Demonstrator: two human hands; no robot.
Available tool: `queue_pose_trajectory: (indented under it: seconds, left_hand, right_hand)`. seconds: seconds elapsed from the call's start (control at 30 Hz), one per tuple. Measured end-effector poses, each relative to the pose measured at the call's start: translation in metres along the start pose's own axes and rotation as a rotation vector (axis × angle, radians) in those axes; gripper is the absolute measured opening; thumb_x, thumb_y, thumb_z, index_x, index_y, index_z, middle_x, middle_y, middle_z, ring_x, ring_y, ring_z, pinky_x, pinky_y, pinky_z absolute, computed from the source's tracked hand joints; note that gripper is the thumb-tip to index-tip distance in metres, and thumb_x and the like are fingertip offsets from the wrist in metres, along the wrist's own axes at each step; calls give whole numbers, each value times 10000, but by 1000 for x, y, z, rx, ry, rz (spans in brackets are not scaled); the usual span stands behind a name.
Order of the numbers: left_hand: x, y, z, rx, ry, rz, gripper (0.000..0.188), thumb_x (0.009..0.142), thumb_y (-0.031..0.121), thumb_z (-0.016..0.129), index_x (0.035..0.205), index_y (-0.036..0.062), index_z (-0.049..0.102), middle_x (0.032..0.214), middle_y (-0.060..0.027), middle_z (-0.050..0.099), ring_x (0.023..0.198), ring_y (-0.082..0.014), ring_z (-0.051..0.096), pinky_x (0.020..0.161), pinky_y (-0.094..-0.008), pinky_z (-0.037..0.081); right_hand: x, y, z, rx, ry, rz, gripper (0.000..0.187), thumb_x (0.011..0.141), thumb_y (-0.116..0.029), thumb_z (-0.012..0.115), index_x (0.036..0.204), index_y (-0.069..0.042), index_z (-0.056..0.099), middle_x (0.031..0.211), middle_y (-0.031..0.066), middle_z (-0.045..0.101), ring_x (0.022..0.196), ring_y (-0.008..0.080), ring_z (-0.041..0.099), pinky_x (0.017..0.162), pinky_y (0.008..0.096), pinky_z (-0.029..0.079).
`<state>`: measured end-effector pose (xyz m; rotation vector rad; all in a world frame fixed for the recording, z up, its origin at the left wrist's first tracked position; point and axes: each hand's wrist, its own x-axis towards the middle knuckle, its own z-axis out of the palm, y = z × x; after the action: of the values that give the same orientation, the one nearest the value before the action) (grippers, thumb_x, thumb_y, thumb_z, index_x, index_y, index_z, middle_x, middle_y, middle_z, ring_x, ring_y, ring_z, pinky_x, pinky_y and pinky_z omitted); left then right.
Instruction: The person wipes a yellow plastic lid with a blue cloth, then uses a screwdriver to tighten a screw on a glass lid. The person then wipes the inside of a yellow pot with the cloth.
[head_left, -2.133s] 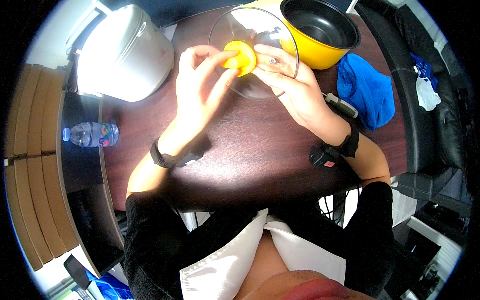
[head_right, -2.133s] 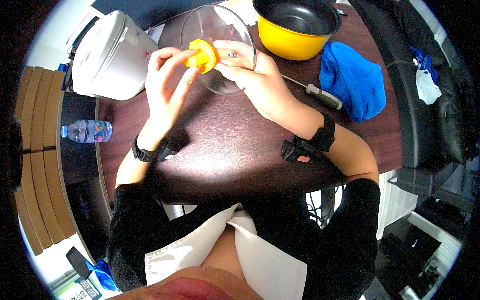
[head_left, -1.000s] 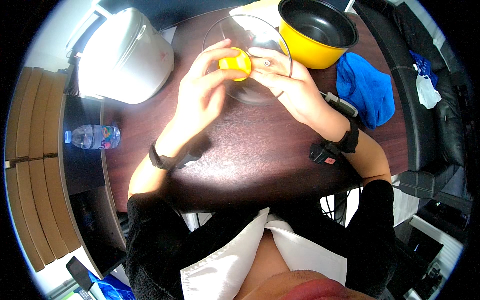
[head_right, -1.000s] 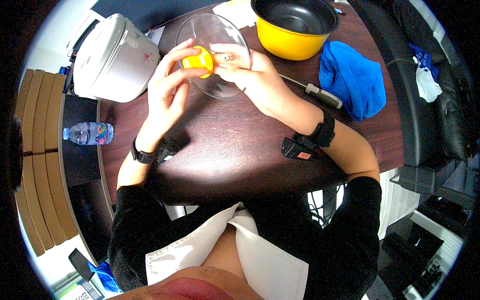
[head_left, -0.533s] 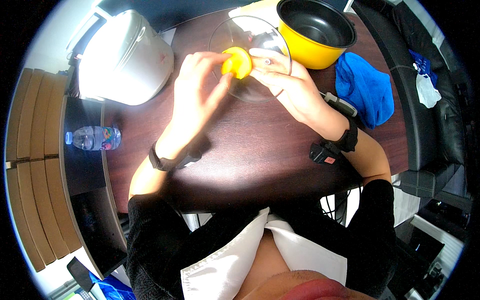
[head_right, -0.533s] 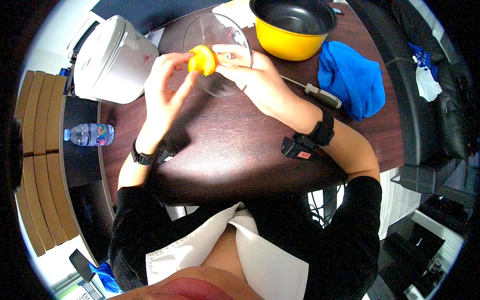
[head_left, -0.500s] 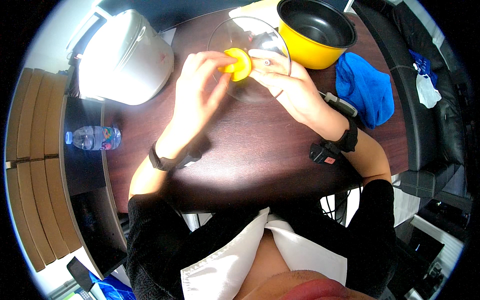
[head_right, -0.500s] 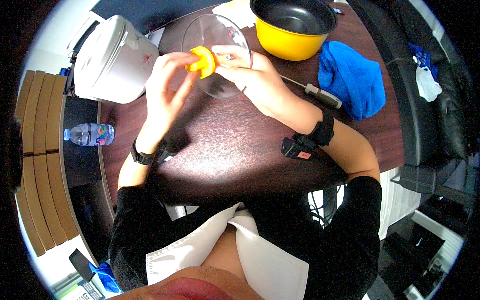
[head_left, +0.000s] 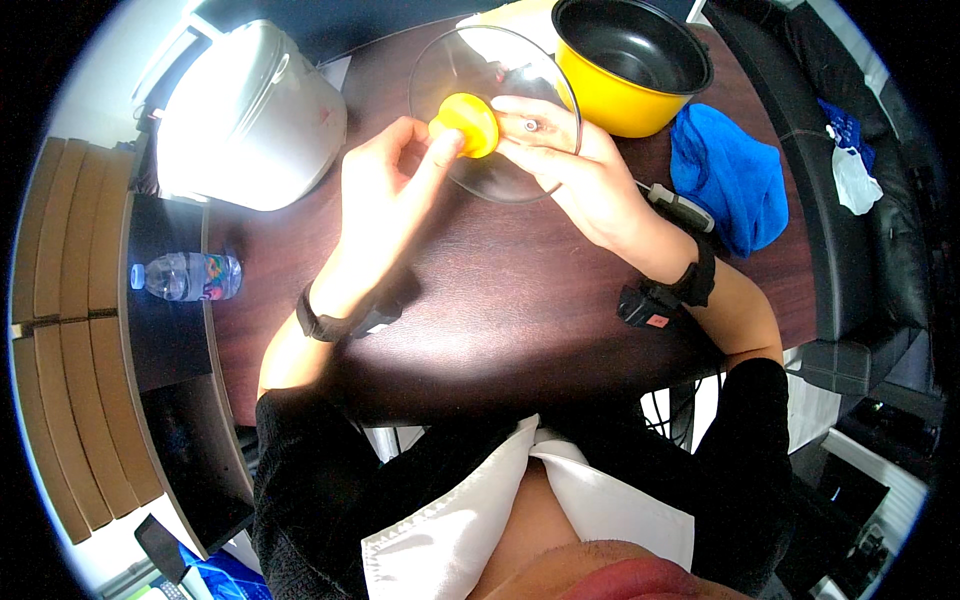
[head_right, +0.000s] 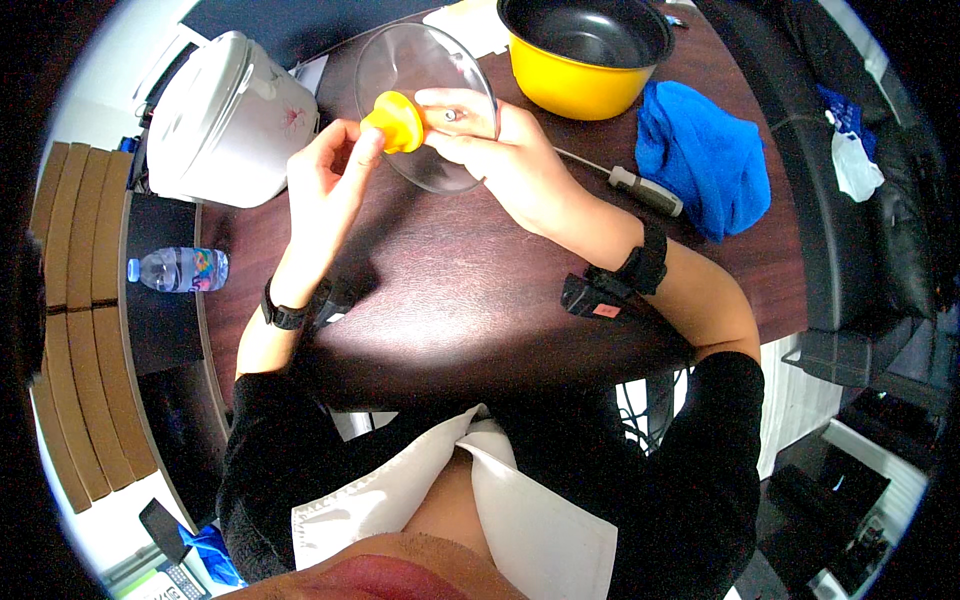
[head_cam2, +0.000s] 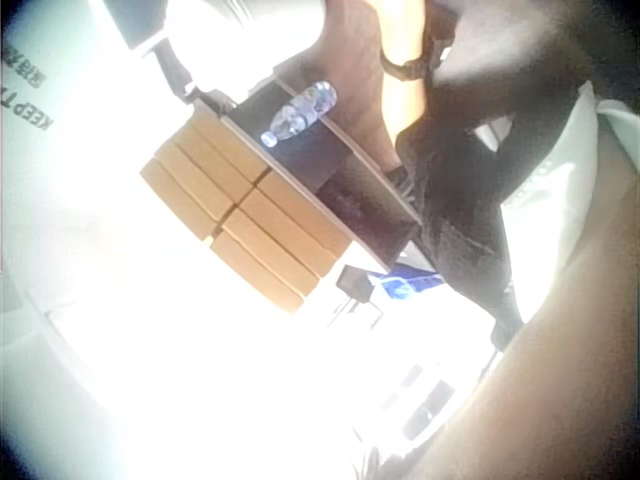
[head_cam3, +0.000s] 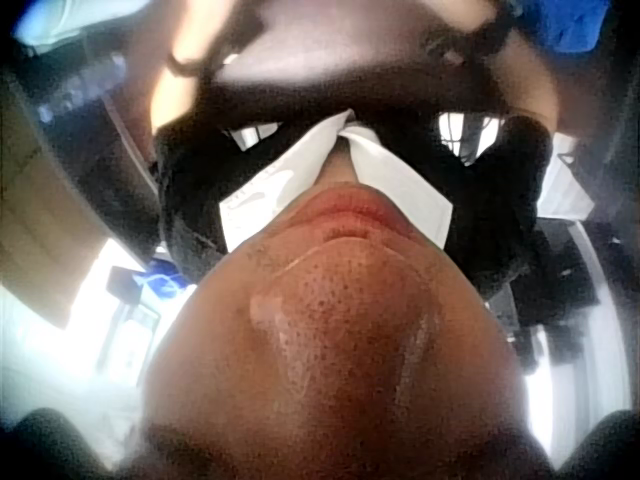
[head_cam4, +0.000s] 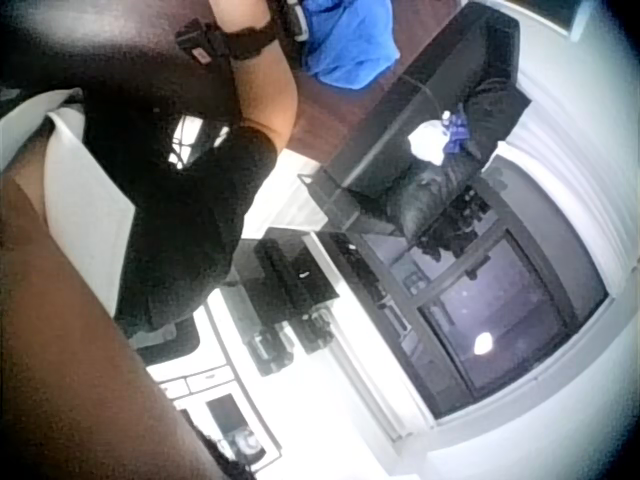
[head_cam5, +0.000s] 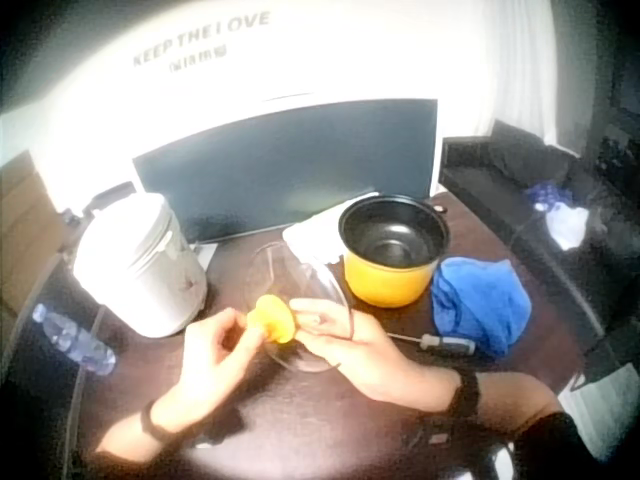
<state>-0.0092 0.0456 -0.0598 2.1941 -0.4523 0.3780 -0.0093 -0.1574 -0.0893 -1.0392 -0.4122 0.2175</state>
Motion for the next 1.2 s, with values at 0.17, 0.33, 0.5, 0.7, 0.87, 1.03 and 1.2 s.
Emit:
queue_pose_trajectory:
  seconds: [0.17,0.33,0.5,0.7,0.87,1.03,1.2]
  left_hand:
    - [3,2,-1,167,-35,232,211,860,136,667,1020,4,628,821,-97,616,682,-175,592,622,-276,483]
    - [8,-3,2,157,53,361,276,845,-60,600,1105,28,627,949,-31,569,770,-61,537,605,-186,425]
    - [0,-2,1,-141,22,-1,124,950,97,538,945,14,631,848,-14,585,653,-45,502,547,-181,404]
    - [1,-7,-1,-250,-232,-214,259,991,254,528,899,28,616,722,11,575,556,-22,466,491,-178,362]
    - [0,1,2,-151,-87,30,140,908,85,634,1025,14,605,806,12,590,622,-24,513,532,-169,397]
    - [6,-6,-1,113,-58,290,274,876,20,637,1142,15,571,849,5,593,670,-34,549,571,-166,424]
    - [1,1,8,-101,82,182,212,900,18,592,1110,6,566,839,-20,598,660,-64,574,563,-184,445]
  right_hand:
    - [0,0,-2,11,5,8,427,921,10,520,1338,55,438,1281,175,556,1212,219,534,1059,312,399]
    - [0,2,-3,67,29,-15,390,900,14,566,1284,44,507,1249,147,590,1155,198,571,1010,300,434]
    - [1,-1,-3,-8,17,-18,418,912,21,532,1323,47,462,1276,163,562,1195,208,545,1042,304,412]
    - [-1,3,-1,-144,24,-70,397,919,-10,551,1308,35,488,1262,141,582,1176,186,555,1030,297,411]
    - [0,6,-6,-163,26,-112,389,918,-32,571,1295,33,503,1253,127,595,1172,175,556,1024,299,413]
    - [1,4,-8,-156,6,-93,430,917,26,516,1342,38,450,1307,147,540,1213,199,528,1057,308,397]
    - [-1,1,-1,-178,20,-121,412,912,14,538,1318,33,473,1283,134,566,1196,187,540,1038,310,407]
